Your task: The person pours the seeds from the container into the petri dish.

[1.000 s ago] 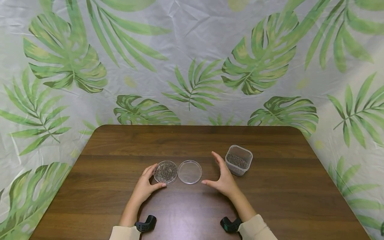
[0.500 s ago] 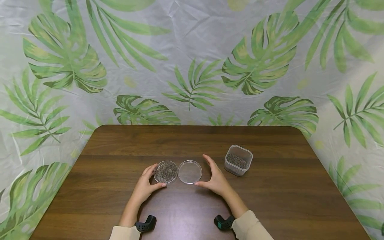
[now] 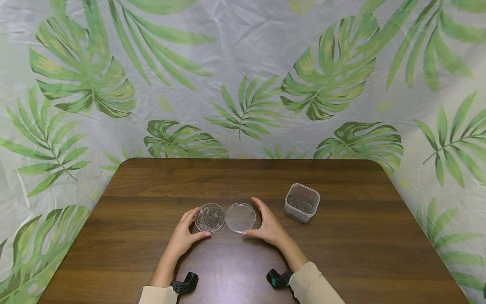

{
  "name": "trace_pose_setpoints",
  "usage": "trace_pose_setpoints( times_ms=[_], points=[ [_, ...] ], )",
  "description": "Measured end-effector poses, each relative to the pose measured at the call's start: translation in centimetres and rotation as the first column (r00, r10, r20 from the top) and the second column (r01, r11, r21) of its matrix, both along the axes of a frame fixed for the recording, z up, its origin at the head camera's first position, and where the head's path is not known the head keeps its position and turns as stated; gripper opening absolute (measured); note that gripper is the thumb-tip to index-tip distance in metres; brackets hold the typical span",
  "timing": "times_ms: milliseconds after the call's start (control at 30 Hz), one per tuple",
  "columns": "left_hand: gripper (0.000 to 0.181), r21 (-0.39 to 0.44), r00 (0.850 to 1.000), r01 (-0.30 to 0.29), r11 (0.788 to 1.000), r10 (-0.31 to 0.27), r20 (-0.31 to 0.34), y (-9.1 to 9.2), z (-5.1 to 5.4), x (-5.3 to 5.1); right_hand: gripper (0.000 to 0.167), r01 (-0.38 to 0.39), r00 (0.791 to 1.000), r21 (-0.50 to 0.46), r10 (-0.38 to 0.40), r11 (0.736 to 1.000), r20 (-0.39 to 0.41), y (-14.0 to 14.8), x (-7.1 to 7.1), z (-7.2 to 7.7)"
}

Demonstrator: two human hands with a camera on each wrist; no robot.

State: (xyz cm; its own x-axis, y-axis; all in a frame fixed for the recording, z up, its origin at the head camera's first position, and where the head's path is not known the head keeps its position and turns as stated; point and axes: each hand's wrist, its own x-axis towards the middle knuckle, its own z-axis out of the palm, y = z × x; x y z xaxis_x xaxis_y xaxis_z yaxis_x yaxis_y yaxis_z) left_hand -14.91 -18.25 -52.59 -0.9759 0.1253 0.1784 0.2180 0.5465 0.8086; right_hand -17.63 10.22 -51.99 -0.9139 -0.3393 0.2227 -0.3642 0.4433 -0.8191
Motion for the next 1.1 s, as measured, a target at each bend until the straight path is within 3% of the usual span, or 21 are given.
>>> trace_pose_setpoints(
  times_ms=[300, 700, 1100],
  points=[
    [0.087, -0.001, 1.000, -0.008, 1.000, 0.008, -0.017, 0.01, 0.03, 0.02, 0.109, -0.029, 0.998, 0.136, 0.021, 0.990, 0.065, -0.35, -0.44, 0.03],
    [0.087, -0.007, 1.000, -0.006, 1.000, 0.006, -0.001, 0.04, -0.05, -0.03, 0.108, -0.071, 0.996, 0.214, 0.057, 0.974, 0.069, -0.56, -0.81, -0.14],
    [0.087, 0.003, 1.000, -0.003, 1.000, 0.003, -0.012, 0.01, -0.03, 0.00, 0.099, -0.046, 0.998, 0.287, 0.054, 0.957, -0.021, -1.01, -0.59, -0.24]
  ],
)
